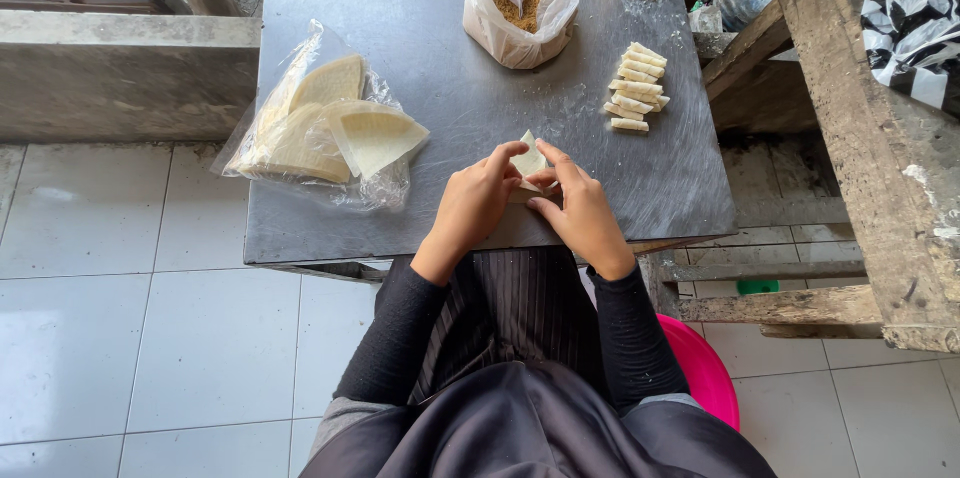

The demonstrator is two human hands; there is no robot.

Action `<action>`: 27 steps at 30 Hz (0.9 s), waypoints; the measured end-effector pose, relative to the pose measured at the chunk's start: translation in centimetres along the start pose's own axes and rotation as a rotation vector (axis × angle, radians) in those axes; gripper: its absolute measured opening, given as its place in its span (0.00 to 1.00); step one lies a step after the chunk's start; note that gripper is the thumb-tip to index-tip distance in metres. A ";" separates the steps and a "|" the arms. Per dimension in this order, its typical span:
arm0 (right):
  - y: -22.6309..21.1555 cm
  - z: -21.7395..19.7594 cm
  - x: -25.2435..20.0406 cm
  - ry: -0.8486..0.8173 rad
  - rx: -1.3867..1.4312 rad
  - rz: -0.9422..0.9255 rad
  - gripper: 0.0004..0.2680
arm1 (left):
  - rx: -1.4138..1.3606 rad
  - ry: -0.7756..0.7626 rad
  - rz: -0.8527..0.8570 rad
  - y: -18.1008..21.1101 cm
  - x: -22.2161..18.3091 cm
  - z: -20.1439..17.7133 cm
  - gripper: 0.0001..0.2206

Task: The person prepares multiple pastry rolls by placing a small amount of filling onto a triangular piece of dough, folding the sides over, and rolling it into a cylinder by hand.

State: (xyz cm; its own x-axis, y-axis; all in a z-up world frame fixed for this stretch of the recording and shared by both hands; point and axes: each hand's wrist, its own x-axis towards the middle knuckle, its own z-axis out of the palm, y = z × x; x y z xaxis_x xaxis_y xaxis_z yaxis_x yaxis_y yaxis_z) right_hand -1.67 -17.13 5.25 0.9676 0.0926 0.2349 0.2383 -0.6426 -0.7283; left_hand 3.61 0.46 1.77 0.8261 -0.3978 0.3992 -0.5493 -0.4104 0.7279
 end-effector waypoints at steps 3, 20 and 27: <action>0.6 0.5 0.0 0.050 0.019 -0.037 0.25 | 0.008 0.038 -0.028 0.2 0.2 0.2 0.17; 1.2 0.2 2.4 0.024 -0.095 -0.033 0.20 | 0.145 0.049 0.032 -0.4 0.8 1.3 0.20; 2.0 -1.2 6.6 -0.254 -0.094 0.111 0.24 | -0.040 -0.078 -0.201 -2.2 4.2 0.7 0.30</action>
State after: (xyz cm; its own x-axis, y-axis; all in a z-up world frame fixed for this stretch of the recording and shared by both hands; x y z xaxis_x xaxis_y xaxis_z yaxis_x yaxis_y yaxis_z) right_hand 5.07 -18.71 6.12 0.9800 0.1977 -0.0206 0.1323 -0.7258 -0.6751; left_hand 8.22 -0.90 1.52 0.9054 -0.3743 0.2003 -0.3677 -0.4556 0.8107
